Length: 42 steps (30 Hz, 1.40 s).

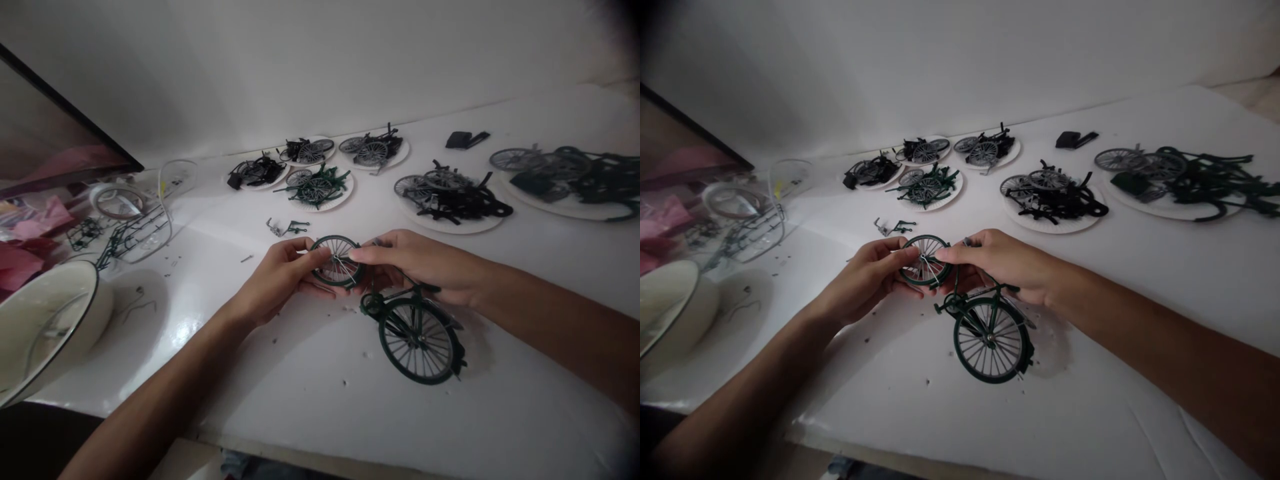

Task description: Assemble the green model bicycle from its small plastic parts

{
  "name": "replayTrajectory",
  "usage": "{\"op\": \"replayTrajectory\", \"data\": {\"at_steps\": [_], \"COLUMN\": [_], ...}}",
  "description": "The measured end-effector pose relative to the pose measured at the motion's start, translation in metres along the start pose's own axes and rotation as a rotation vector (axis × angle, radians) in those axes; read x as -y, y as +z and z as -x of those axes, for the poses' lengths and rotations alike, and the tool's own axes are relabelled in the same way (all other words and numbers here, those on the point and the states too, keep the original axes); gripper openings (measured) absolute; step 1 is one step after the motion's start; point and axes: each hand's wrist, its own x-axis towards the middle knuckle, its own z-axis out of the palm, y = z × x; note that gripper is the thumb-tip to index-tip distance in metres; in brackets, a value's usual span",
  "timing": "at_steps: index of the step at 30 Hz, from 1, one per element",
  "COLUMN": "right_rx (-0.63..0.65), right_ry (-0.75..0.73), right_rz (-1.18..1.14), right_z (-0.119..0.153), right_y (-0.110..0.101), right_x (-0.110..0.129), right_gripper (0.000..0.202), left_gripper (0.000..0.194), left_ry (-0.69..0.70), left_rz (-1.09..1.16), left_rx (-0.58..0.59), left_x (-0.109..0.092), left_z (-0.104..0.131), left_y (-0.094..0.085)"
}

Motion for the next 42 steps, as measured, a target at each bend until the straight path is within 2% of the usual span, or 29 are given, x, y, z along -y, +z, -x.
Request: {"op": "replayTrajectory", "data": {"at_steps": [7, 10, 13, 16, 17, 18, 20, 22, 25, 28, 31, 34, 38, 42], "right_rx": [-0.022, -0.051, -0.094, -0.14, -0.159, -0.18, -0.236, -0.27, -0.28, -0.289, -0.267, -0.246, -0.245, -0.263], "right_ry": [0.0, 0.014, 0.042, 0.052, 0.051, 0.047, 0.04, 0.035, 0.026, 0.056, 0.073, 0.073, 0.058, 0.035], "right_rz": [0.044, 0.035, -0.011, -0.028, -0.03, -0.028, -0.021, -0.011, -0.006, -0.012, -0.013, -0.029, -0.021, 0.006], "right_z": [-0.001, 0.0, 0.0, -0.002, -0.003, -0.004, -0.004, -0.004, -0.001, 0.0, -0.003, -0.008, -0.006, 0.002], "right_y": [0.0, 0.0, -0.003, -0.009, -0.012, -0.015, -0.02, -0.023, -0.021, -0.018, -0.02, -0.026, -0.025, -0.017], "right_x": [0.001, -0.001, -0.003, -0.002, -0.001, 0.0, 0.004, 0.008, 0.013, 0.015, 0.011, 0.006, 0.005, 0.012], "right_gripper": [0.026, 0.024, 0.023, 0.021, 0.02, 0.019, 0.017, 0.016, 0.018, 0.017, 0.016, 0.022, 0.022, 0.021], "left_gripper": [0.028, 0.034, 0.037, 0.029, 0.024, 0.02, 0.015, 0.014, 0.015, 0.017, 0.022, 0.023, 0.033, 0.032], "left_ry": [0.0, 0.056, 0.222, 0.44, 0.454, 0.45, 0.419, 0.398, 0.38, 0.379, 0.422, 0.404, 0.475, 0.597], "left_rz": [-0.023, -0.142, -0.439, -0.816, -0.944, -1.063, -1.25, -1.367, -1.458, -1.429, -1.372, -1.359, -1.403, -1.369], "left_rx": [0.029, -0.006, -0.189, -0.517, -0.573, -0.581, -0.504, -0.395, -0.249, -0.096, 0.026, 0.123, 0.136, 0.076], "left_x": [0.001, -0.006, -0.02, -0.033, -0.036, -0.038, -0.04, -0.04, -0.04, -0.041, -0.038, -0.023, 0.009, 0.03], "left_z": [0.0, 0.002, 0.005, 0.01, 0.011, 0.012, 0.014, 0.016, 0.018, 0.027, 0.052, 0.088, 0.127, 0.13], "left_y": [0.002, -0.005, -0.026, -0.057, -0.067, -0.075, -0.085, -0.085, -0.074, -0.059, -0.048, -0.04, -0.031, -0.027]}}
